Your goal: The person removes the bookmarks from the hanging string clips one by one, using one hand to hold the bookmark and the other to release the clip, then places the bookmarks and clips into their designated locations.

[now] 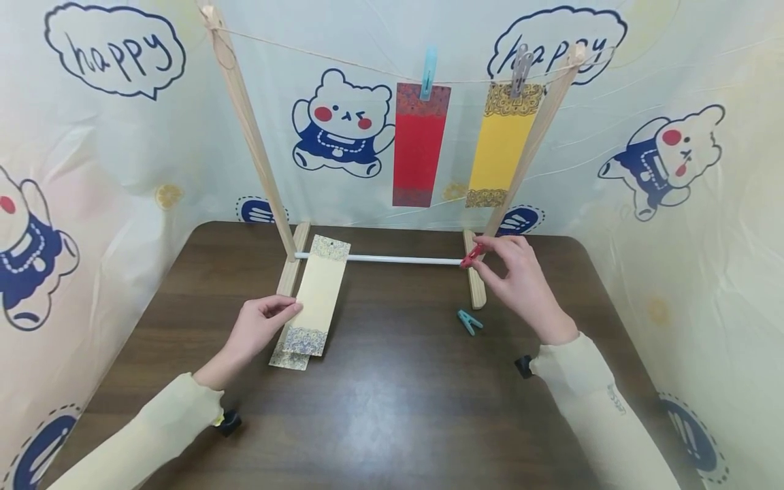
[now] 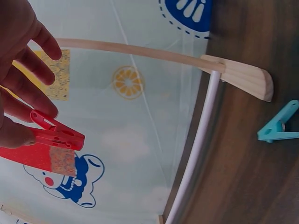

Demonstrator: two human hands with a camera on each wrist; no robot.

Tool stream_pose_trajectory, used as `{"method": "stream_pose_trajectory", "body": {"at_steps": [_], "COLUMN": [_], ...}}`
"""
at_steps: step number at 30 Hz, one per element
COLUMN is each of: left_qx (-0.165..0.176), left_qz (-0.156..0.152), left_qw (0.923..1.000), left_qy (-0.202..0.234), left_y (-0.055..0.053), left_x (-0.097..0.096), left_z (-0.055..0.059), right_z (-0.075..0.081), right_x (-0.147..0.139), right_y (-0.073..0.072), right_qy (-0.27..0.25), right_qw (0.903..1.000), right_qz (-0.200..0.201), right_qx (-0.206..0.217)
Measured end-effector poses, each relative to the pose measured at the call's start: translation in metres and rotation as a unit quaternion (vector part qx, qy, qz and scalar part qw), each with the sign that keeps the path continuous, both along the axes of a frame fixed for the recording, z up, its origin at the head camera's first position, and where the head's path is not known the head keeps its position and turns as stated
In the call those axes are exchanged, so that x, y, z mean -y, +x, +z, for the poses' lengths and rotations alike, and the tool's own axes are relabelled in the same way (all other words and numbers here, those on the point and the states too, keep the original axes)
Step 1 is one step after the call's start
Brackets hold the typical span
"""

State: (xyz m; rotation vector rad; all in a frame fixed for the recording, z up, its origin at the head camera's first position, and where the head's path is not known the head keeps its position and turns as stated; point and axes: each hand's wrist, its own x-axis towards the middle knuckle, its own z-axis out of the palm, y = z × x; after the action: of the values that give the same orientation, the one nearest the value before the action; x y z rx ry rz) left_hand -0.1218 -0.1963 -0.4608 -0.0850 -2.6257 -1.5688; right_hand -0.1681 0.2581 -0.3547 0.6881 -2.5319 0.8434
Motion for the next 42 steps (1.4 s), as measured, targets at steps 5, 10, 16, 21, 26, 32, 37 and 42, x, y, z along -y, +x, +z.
{"method": "stream_pose_trajectory", "body": {"at_steps": [5,10,16,21,26,32,37,42], "left_qx": [0.010,0.023,0.036,0.044,0.053,0.061,0.074,0.077], "left_qz": [-0.001,0.000,0.002,-0.004,-0.010,-0.018,-0.016,-0.011], "left_qw": [0.9999,0.9996,0.9989,0.9982,0.9972,0.9954,0.9927,0.9900], "left_qy": [-0.006,-0.016,-0.032,-0.041,-0.051,-0.072,-0.094,-0.118], "left_y": [0.001,-0.001,-0.001,-0.001,0.000,-0.003,-0.005,-0.006], "left_x": [0.003,0.006,0.012,0.015,0.016,0.018,0.020,0.021], "left_z": [-0.001,-0.007,-0.013,-0.016,-0.018,-0.022,-0.025,-0.024], "right_z": [-0.006,-0.013,-0.021,-0.030,-0.038,-0.047,-0.052,-0.056], "right_x": [-0.004,-0.008,-0.010,-0.012,-0.013,-0.014,-0.015,-0.015], "right_y": [0.002,0.005,0.008,0.010,0.013,0.016,0.018,0.020], "right_qy": [0.002,0.007,0.011,0.014,0.013,0.012,0.014,0.017], "right_qw": [0.9997,0.9990,0.9978,0.9971,0.9962,0.9950,0.9932,0.9914], "right_qz": [-0.008,-0.013,-0.019,-0.023,-0.024,-0.023,-0.025,-0.030], "right_qx": [0.024,0.043,0.062,0.071,0.083,0.096,0.113,0.126]}}
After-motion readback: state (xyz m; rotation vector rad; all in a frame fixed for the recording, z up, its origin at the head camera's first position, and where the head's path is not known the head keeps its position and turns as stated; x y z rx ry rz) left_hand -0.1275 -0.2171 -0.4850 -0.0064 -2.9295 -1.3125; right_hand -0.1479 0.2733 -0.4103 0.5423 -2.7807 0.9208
